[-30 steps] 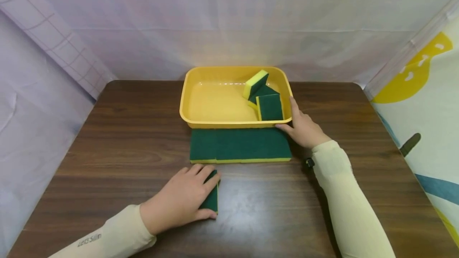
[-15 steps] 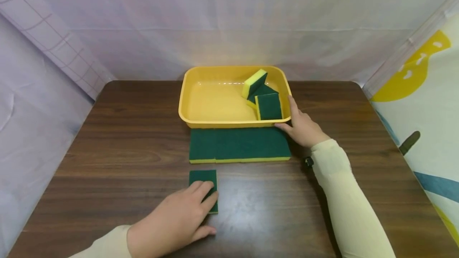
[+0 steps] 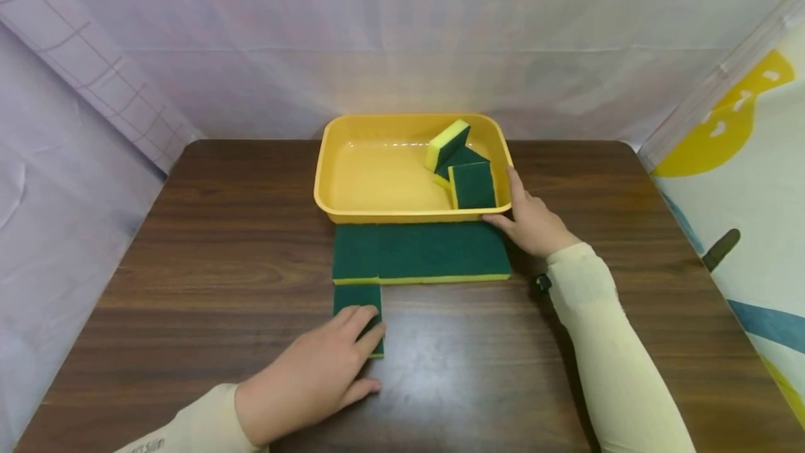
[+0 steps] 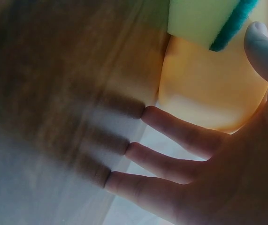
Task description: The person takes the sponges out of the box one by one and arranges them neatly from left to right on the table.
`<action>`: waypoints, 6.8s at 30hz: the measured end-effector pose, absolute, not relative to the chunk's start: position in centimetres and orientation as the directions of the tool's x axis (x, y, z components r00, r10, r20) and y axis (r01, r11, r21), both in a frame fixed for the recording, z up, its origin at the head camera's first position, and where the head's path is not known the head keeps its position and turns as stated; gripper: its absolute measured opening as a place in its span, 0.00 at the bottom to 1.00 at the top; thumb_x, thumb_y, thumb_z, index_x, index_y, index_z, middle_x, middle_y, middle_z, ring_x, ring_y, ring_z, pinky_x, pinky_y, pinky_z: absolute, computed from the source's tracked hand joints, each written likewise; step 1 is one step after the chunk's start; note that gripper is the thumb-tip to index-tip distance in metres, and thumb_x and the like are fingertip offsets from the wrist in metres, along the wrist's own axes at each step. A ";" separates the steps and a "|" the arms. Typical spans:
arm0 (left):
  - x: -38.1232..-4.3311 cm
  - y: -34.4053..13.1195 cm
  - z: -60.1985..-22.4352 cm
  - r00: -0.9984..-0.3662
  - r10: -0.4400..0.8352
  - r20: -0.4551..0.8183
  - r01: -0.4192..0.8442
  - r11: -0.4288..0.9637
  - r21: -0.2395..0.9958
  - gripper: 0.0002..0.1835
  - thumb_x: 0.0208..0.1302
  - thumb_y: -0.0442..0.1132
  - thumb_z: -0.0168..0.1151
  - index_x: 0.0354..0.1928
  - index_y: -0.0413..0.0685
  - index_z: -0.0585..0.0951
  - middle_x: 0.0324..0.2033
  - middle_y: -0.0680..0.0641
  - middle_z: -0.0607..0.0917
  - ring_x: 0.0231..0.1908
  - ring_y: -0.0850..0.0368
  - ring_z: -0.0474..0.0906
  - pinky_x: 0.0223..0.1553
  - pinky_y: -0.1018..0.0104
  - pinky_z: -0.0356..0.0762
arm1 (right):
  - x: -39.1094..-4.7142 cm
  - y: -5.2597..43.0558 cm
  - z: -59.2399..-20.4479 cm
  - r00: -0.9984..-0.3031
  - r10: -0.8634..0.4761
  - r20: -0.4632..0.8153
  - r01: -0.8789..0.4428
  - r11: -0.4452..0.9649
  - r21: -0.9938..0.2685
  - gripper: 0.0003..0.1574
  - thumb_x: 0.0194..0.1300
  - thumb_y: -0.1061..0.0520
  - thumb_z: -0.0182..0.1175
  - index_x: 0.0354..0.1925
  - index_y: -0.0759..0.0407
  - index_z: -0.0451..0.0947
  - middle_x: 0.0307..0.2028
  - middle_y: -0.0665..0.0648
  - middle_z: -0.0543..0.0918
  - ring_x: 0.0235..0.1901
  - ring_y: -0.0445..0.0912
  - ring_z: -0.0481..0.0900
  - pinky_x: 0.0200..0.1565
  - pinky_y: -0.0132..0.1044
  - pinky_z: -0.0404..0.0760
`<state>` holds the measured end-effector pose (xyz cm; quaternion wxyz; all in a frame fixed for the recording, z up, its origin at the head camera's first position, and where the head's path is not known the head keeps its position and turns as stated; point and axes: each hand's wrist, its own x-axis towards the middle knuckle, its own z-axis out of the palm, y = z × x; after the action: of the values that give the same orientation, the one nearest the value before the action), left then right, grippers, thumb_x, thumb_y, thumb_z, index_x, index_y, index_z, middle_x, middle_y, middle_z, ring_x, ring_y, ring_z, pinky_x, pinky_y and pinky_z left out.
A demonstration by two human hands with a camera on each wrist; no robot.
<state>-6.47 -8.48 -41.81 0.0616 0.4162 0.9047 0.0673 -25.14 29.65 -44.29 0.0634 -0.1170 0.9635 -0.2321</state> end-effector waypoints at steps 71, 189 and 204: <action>-16.5 -3.2 -28.7 -0.568 0.768 0.295 0.814 0.577 0.065 0.31 0.79 0.52 0.66 0.75 0.43 0.76 0.72 0.36 0.74 0.69 0.41 0.73 0.65 0.49 0.78 | -25.2 29.7 -44.3 -0.965 -0.253 -0.060 -0.197 0.861 -0.470 0.69 0.81 0.33 0.58 0.87 0.54 0.19 0.73 0.80 0.68 0.64 0.73 0.76 0.59 0.72 0.78; -25.7 1.7 -31.4 -0.668 0.691 0.275 0.724 0.689 0.029 0.21 0.83 0.47 0.60 0.71 0.51 0.82 0.57 0.43 0.81 0.50 0.49 0.76 0.46 0.61 0.83 | -24.5 28.8 -44.0 -0.967 -0.251 -0.054 -0.199 0.867 -0.457 0.70 0.80 0.31 0.58 0.87 0.53 0.19 0.74 0.80 0.66 0.65 0.75 0.75 0.57 0.72 0.79; -17.8 -0.3 -32.8 -0.611 0.730 0.307 0.771 0.637 0.020 0.26 0.79 0.59 0.64 0.67 0.53 0.84 0.59 0.44 0.84 0.52 0.49 0.82 0.32 0.59 0.85 | -24.7 28.7 -43.9 -0.967 -0.253 -0.037 -0.208 0.864 -0.458 0.69 0.80 0.33 0.59 0.87 0.54 0.22 0.72 0.80 0.70 0.63 0.74 0.76 0.54 0.72 0.80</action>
<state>-17.80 -0.27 -32.78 -0.1362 0.4196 0.8943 0.0752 -24.66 28.75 -43.87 0.0480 -0.1196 0.9642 -0.2317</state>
